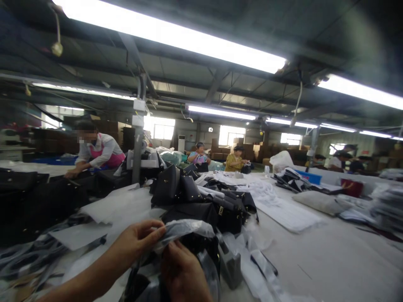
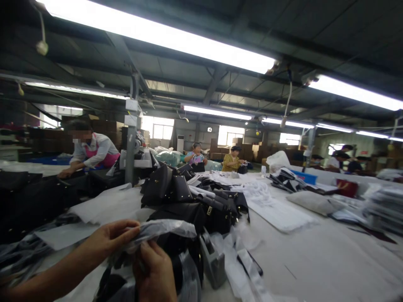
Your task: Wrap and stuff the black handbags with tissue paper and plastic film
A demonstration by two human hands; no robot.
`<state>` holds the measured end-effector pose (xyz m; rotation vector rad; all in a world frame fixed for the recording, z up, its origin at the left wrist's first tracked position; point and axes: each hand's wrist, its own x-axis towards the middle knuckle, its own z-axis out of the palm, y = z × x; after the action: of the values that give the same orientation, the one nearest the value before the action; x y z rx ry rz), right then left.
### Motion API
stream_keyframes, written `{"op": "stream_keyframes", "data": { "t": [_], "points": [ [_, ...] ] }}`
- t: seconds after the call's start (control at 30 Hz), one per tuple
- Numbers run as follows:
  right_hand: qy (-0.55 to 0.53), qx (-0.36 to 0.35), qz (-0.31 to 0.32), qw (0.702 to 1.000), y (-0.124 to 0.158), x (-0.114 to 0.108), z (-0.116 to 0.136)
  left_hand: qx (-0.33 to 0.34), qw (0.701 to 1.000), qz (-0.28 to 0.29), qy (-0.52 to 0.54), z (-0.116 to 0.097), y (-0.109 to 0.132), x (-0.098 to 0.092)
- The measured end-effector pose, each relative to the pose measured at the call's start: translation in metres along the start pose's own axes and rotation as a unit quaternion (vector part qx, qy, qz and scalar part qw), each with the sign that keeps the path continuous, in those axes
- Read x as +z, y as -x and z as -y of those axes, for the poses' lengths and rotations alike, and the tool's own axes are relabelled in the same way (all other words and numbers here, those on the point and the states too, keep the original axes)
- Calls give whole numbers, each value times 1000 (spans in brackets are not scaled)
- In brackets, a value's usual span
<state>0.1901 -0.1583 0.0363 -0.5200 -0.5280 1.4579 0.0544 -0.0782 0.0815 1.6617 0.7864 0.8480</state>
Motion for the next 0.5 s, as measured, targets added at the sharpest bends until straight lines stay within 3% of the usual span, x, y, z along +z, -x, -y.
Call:
{"op": "stream_keyframes", "data": {
  "t": [0.2,0.37,0.5],
  "points": [
    [-90,-102,-42,990,-7,-7,-38,-13,998,58,23,4,-10,-1],
    [-35,-66,-120,990,2,-10,-44,-39,994,100,36,3,-10,-6],
    [-22,-81,-104,991,0,-9,-42,-26,993,114,27,5,-12,-8]
  ]
}}
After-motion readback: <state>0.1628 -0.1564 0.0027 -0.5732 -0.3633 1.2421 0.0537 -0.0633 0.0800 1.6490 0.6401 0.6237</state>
